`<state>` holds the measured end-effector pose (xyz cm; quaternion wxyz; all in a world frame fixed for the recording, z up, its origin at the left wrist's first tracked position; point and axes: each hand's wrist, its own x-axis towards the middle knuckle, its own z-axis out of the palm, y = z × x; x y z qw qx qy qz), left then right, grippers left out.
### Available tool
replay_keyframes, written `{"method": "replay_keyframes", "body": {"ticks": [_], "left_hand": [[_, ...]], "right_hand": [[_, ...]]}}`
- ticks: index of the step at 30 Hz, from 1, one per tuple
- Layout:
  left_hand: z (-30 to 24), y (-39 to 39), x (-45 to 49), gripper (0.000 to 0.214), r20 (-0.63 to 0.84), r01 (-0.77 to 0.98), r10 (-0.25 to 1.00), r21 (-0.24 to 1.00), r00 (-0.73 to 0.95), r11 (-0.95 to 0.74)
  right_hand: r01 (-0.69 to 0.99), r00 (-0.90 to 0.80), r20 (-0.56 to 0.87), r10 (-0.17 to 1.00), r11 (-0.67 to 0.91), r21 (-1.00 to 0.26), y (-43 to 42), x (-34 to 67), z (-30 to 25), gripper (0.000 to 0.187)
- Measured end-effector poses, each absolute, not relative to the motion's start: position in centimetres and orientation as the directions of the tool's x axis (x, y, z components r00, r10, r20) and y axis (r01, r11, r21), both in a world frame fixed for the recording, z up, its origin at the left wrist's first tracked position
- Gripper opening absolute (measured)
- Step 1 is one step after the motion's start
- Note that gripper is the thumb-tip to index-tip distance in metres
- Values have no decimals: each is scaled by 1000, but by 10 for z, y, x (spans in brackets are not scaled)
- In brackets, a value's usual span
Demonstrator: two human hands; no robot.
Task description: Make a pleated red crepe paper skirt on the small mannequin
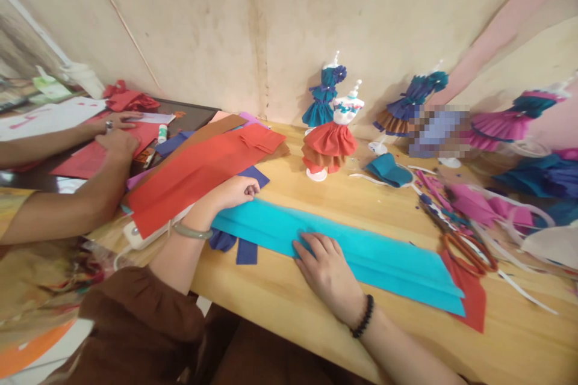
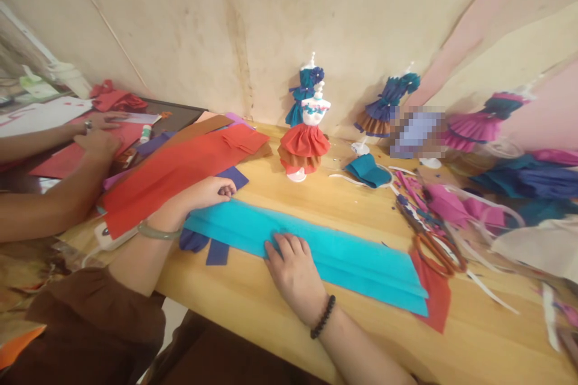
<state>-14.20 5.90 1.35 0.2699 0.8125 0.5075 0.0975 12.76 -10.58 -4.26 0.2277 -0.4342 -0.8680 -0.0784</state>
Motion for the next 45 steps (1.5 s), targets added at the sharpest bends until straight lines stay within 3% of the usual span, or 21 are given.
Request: {"method": "replay_keyframes", "body": {"ticks": [14, 22, 30, 45], "left_hand": [[6, 39, -169, 29, 79, 848, 914, 348, 398, -400], [11, 41, -174, 24, 13, 872, 914, 294, 406, -391], [3, 49, -178, 27, -10, 885, 940, 341, 340, -316], [23, 45, -171, 21, -23, 872, 910, 299, 414, -389]], "right_hand": [[795, -506, 467, 726, 602, -74, -106, 127, -45, 25], [791, -507, 468, 724, 607, -81, -106, 127, -43, 25], [793, -509, 476, 717, 606, -65, -106, 127, -44, 25], [794, -514, 471, 717, 606, -55, -105, 127, -43, 26]]}}
